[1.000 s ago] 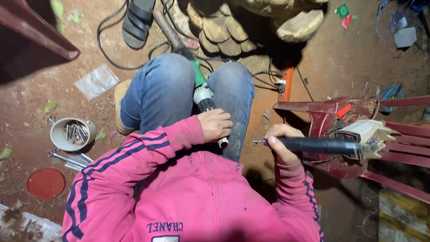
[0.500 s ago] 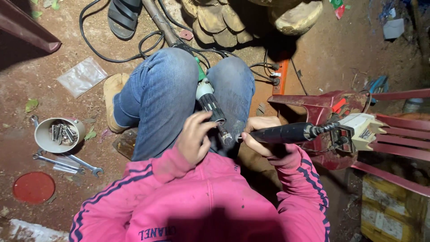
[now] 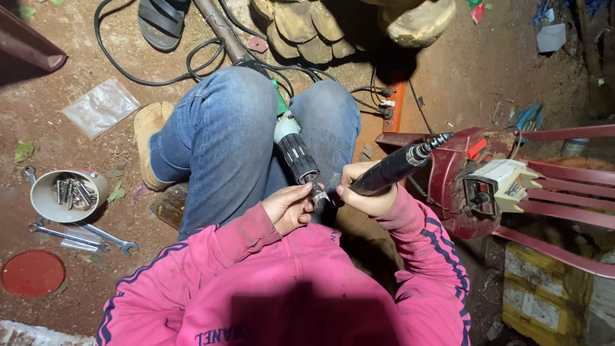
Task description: Detailing and carving a large wooden sculpture of a mythical creature using power tools.
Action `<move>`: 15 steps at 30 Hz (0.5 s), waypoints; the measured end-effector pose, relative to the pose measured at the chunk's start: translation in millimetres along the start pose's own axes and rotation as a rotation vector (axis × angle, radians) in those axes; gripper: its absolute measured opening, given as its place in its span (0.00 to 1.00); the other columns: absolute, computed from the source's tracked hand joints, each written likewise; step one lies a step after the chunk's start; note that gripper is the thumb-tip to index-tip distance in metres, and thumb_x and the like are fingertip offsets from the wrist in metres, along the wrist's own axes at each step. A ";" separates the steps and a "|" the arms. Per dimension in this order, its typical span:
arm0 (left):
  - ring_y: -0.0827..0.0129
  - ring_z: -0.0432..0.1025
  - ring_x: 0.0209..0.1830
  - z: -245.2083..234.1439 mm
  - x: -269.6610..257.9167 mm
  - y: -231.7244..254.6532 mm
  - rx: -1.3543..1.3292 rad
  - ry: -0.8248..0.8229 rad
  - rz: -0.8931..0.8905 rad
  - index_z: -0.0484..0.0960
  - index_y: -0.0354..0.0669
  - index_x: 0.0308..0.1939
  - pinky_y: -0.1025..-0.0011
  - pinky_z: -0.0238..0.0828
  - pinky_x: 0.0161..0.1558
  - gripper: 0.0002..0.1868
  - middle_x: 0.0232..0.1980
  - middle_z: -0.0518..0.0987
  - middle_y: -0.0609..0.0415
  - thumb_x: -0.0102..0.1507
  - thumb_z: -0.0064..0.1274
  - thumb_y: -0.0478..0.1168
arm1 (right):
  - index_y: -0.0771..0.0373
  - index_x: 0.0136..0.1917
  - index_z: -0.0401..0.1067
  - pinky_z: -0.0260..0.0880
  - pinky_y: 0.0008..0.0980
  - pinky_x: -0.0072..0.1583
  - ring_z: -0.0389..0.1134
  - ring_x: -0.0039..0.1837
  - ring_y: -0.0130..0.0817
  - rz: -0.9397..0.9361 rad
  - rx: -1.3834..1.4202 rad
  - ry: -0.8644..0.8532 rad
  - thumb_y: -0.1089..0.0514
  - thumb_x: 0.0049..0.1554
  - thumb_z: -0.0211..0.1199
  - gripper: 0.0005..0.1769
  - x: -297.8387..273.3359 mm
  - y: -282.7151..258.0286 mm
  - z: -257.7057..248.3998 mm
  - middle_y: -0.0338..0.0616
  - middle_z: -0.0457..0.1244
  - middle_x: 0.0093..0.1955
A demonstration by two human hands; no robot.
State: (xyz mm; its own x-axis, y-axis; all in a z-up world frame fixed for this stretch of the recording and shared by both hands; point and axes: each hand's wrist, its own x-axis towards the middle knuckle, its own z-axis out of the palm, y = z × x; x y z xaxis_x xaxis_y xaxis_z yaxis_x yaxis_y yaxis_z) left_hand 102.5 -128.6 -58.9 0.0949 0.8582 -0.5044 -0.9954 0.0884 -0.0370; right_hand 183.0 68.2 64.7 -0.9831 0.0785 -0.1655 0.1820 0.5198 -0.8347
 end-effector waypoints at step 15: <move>0.72 0.73 0.31 -40.5 8.6 -12.1 0.173 0.063 0.064 0.76 0.38 0.42 0.79 0.73 0.26 0.11 0.34 0.75 0.56 0.67 0.59 0.41 | 0.54 0.29 0.66 0.64 0.37 0.36 0.63 0.30 0.48 0.000 0.056 -0.012 0.53 0.54 0.66 0.15 -11.9 45.5 34.6 0.45 0.57 0.24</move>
State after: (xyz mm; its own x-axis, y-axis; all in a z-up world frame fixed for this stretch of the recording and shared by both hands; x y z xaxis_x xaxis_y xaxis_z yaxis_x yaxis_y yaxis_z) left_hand 114.9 -142.7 -97.8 0.0251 0.8320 -0.5542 -0.9818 0.1250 0.1432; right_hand 203.6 61.5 10.5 -0.9829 0.0677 -0.1713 0.1828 0.4717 -0.8626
